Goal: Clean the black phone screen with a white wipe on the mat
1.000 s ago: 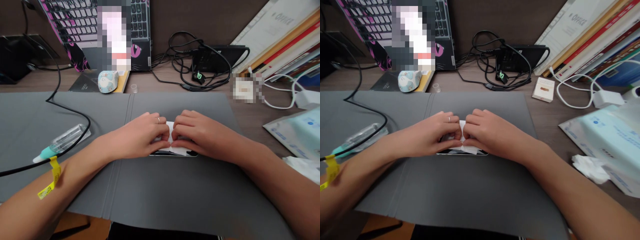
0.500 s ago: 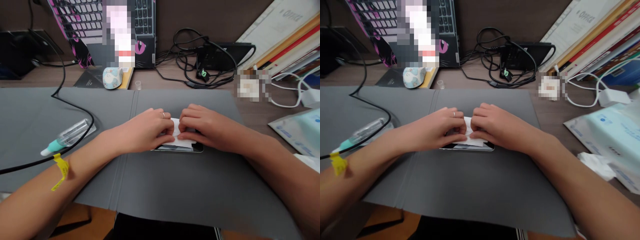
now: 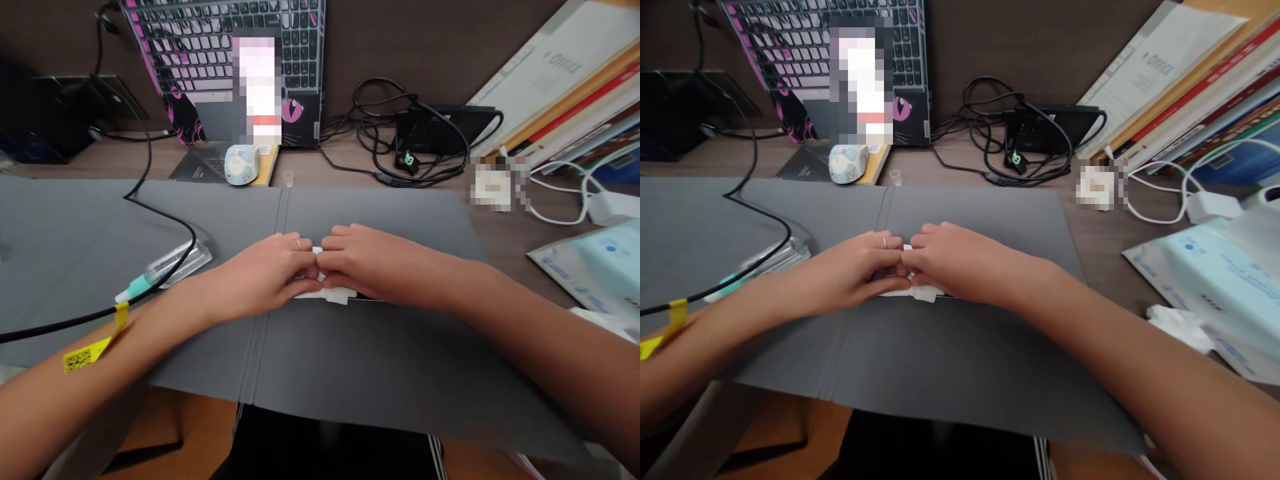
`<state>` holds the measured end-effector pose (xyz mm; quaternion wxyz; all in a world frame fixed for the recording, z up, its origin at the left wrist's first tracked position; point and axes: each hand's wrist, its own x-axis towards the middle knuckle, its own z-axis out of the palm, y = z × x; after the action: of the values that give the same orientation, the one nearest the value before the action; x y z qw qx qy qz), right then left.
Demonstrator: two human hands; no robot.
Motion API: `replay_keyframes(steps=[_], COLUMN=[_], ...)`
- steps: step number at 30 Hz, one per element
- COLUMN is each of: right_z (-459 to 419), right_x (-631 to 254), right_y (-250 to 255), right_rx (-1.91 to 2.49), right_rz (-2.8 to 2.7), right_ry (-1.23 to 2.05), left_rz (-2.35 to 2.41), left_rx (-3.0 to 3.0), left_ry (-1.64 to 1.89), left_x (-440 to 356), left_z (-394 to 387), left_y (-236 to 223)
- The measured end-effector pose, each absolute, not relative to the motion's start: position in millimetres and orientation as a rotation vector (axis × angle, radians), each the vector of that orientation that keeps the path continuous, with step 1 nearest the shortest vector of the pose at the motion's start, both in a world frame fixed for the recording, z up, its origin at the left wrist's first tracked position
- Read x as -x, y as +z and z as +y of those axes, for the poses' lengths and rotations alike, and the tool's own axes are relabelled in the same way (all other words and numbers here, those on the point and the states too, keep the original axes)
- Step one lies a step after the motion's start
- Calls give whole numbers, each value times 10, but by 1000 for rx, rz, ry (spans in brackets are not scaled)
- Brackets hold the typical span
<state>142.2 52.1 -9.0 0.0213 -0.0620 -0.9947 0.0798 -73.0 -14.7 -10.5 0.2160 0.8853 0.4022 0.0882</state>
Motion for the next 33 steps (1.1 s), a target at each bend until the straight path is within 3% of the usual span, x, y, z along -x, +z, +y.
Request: replay_keyframes(steps=[8, 13, 16, 21, 23, 27, 33], right_z=[422, 295, 139, -152, -223, -309, -414], right_x=[-1800, -2125, -2211, -2095, -2075, -2188, -2301], right_y=[-119, -63, -38, -160, -235, -311, -227], right_rx=[338, 527, 566, 448, 482, 635, 783], right_rz=[-3000, -2957, -2868, -2823, -2890, -2939, -2950], right_ry=[270, 71, -46, -41, -62, -128, -22], left_rz=[1073, 1085, 1010, 544, 669, 1166, 1187], left_rx=[-2745, -2896, -2920, -2986, -2945, -2630, -2459], left_ry=[217, 199, 335, 873, 965, 777, 647], left_x=[416, 193, 81, 109, 273, 688, 878], left_z=[-252, -476, -697, -834, -735, -477, -349], left_y=[-189, -120, -115, -215, -243, -299, -425])
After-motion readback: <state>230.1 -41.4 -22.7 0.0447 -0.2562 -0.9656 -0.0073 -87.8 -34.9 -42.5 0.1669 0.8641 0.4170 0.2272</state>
